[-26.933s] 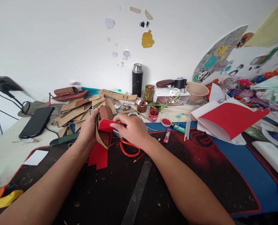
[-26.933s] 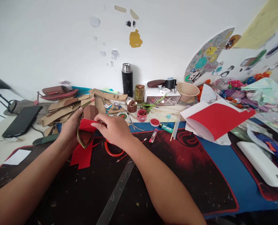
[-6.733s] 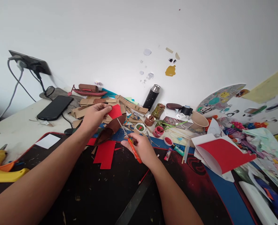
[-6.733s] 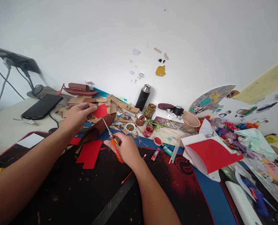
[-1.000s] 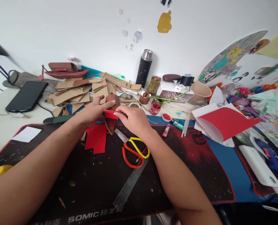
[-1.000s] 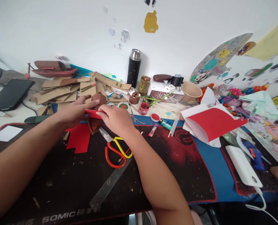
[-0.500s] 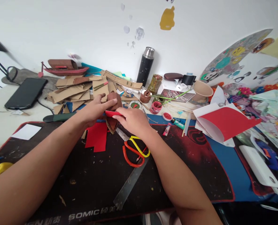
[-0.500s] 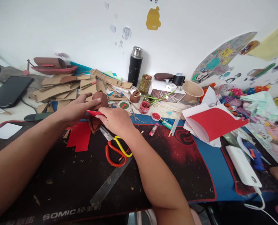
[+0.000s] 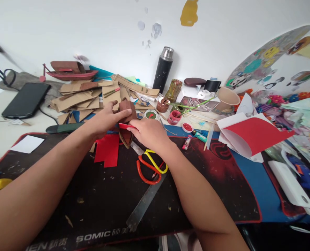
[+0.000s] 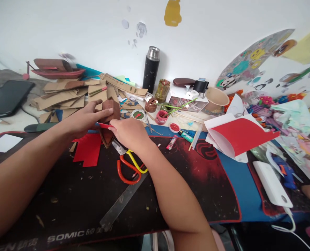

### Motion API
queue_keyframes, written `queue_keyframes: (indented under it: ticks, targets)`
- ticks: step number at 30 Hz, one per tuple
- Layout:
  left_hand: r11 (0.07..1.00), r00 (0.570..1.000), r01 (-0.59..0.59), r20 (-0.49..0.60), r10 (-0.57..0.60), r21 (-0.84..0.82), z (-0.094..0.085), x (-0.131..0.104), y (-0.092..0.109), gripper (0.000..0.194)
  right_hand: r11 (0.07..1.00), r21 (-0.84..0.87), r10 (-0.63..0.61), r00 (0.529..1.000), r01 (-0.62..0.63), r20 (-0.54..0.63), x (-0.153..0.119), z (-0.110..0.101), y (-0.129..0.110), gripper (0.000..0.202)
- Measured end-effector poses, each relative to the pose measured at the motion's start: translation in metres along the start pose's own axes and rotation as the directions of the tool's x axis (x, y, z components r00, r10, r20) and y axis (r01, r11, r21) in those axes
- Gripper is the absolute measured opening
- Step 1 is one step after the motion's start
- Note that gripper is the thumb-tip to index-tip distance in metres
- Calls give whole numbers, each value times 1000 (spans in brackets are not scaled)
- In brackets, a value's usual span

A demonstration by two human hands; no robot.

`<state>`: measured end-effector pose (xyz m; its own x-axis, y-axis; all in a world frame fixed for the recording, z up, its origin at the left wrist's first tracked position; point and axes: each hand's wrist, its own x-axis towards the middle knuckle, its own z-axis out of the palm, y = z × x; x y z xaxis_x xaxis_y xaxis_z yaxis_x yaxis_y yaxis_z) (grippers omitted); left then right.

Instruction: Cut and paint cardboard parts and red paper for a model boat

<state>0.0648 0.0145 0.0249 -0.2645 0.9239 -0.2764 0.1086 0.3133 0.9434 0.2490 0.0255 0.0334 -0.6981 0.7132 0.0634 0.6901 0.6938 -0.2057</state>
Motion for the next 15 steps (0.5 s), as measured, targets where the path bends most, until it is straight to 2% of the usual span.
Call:
queue_keyframes:
  ticks: [7,15]
  targets:
    - [1000,1000,0,0,0,23,-1,2,-3,100,1000,-14,0,1000,0,7,1,1,-2,32]
    - [1000,1000,-7,3,7,30,-1,2,-1,102,999,39,7,999,-6,-39,3,9,0,30]
